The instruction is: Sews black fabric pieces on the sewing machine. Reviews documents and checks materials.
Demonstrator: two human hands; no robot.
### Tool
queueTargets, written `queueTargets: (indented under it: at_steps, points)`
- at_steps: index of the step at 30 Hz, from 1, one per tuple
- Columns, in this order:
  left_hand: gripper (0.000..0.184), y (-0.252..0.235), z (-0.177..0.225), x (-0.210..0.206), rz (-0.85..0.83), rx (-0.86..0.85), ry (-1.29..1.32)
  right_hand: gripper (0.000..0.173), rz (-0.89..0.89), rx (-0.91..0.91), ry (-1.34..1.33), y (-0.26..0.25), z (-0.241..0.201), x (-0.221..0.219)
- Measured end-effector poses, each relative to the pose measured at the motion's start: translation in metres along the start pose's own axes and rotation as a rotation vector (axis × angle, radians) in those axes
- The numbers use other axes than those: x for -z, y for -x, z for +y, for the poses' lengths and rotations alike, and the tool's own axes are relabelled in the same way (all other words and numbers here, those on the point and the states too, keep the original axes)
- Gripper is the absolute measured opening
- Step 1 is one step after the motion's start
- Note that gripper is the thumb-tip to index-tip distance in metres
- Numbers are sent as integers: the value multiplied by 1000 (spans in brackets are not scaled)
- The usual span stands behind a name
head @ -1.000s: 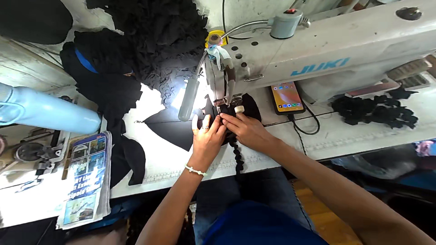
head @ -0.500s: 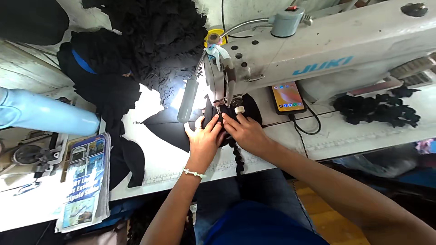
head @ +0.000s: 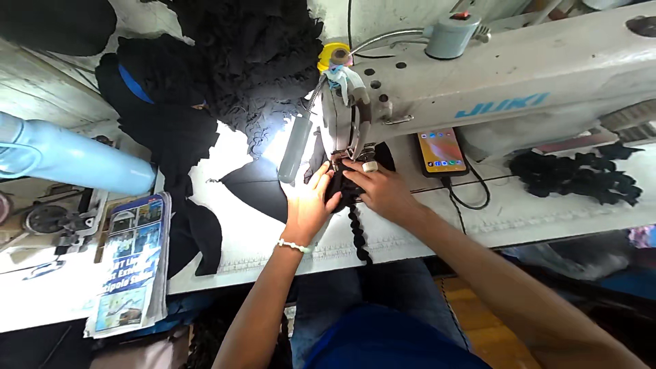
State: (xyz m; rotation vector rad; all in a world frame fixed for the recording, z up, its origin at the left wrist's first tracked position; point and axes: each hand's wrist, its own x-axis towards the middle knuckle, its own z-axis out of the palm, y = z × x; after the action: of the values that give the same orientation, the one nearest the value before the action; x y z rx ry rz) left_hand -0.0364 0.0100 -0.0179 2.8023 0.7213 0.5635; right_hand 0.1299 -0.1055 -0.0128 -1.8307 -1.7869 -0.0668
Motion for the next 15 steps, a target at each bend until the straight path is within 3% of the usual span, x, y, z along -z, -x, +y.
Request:
queueTargets:
  at_steps: [2,4,6,8,10,13,15]
  points:
    - [47,9,4,0,18,48,-25,22,104,-113,-48,16,-26,3]
    - [46,20,12,0,32,81,-38,32,91,-234,-49,35,-54,2]
    - [39,28,21,2,63,101,-40,37,66,-271,-16,49,-69,-5]
    - [26,27,24,3,171,98,11,28,107,-244,31,54,-72,-14]
    - [22,13,19,6,234,42,99,20,142,-211,39,53,-72,-17]
    - [26,-14,2,7,148,-111,203,15,179,-177,31,51,-74,-15]
    - [15,-25,-9,2,109,-187,198,13,212,-185,-3,48,-77,-10]
